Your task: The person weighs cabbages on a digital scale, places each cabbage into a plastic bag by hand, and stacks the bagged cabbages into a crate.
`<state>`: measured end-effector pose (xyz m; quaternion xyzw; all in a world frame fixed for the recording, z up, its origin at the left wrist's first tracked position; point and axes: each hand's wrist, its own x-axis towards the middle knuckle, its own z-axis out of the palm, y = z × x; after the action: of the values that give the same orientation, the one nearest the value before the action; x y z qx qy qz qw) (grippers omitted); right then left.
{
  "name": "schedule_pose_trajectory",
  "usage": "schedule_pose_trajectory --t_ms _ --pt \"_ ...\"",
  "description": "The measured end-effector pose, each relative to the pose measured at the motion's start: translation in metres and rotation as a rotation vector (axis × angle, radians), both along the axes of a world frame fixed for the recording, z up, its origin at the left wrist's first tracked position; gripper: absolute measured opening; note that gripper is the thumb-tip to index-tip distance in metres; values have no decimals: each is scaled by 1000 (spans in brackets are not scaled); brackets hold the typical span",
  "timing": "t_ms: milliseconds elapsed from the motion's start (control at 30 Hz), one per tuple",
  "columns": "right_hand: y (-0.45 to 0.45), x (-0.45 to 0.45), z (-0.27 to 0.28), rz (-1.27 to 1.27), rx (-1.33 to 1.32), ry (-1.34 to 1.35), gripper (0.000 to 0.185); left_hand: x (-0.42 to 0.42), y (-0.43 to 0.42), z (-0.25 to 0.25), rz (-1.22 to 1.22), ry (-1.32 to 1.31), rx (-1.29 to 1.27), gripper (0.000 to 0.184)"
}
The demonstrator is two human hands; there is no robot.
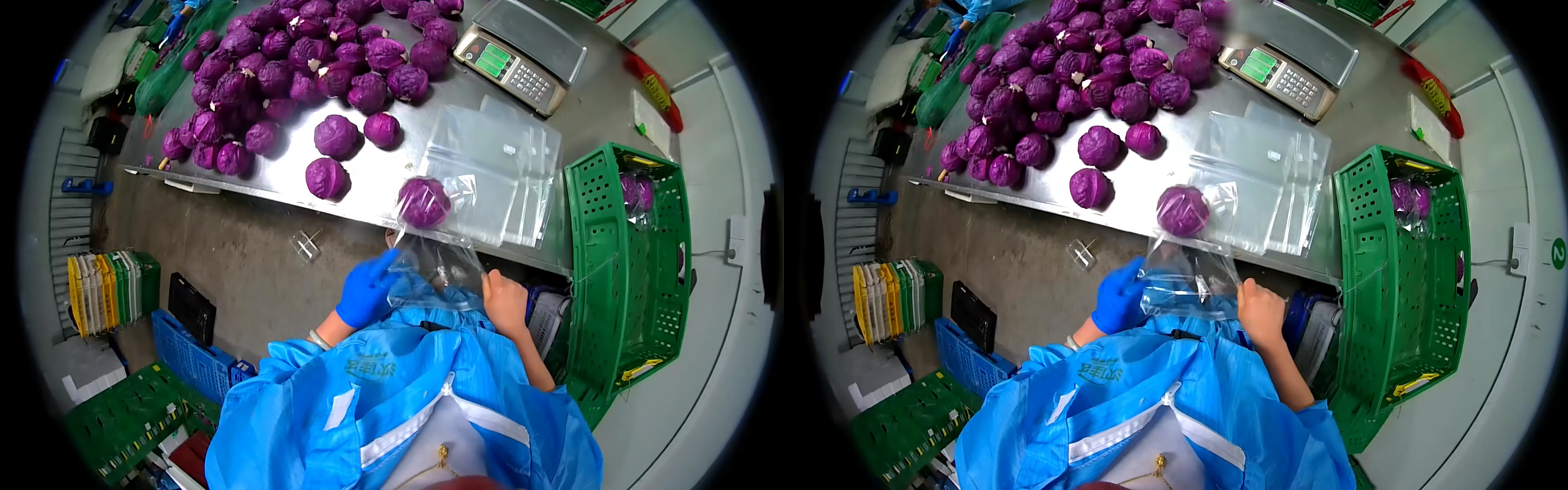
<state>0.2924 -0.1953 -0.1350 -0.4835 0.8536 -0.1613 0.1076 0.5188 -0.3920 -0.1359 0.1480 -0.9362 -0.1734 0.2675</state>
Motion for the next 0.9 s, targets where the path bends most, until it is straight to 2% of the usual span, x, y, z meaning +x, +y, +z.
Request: schedule_pose_trajectory --t_ms 33,100,133,233,300,367,433,500,533,600,667,700,733,767,800,867,900 --pt "7 -1 -1 24 -9 -1 28 2 8 -4 117 147 4 60" --pt "17 -2 -1 72 -28 -3 28 0 16 -7 282 -46 166 60" --pt "18 -2 1 78 192 -55 22 0 19 -6 365 -142 248 60" --pt "0 17 41 218 -90 171 32 14 29 -4 371 -489 962 58" --pt "-32 46 56 430 -142 -77 46 17 26 -28 391 -345 1034 63" --pt "-62 74 50 599 -337 -101 42 18 18 -50 395 -115 1148 65" --pt "-90 80 11 627 -215 -183 33 14 13 -41 438 -82 1385 67" --pt "-93 80 1 723 -177 -332 27 13 11 -27 480 -44 1621 70" --pt "-87 74 9 804 -199 -442 26 16 12 -24 511 -146 1510 71" --pt "-67 56 31 919 -212 -592 27 20 8 -11 497 -120 1456 70" --pt "-13 22 37 825 -60 -328 27 27 2 -18 456 -192 1318 69" --pt "26 -1 22 819 50 -165 28 31 2 -14 421 -291 1208 69" --pt "73 -22 1 727 115 -113 23 34 3 -5 384 -388 1096 69" --pt "129 -46 -22 699 406 -8 14 37 3 -2 341 -478 984 69" --pt "226 -72 -95 661 949 47 15 44 1 -3 308 -375 1164 68" --pt "209 -69 -39 664 1162 -185 19 63 -10 -9 232 -153 1515 67" --pt "191 -58 -6 662 1266 -319 22 73 -19 -16 321 -99 1368 67"
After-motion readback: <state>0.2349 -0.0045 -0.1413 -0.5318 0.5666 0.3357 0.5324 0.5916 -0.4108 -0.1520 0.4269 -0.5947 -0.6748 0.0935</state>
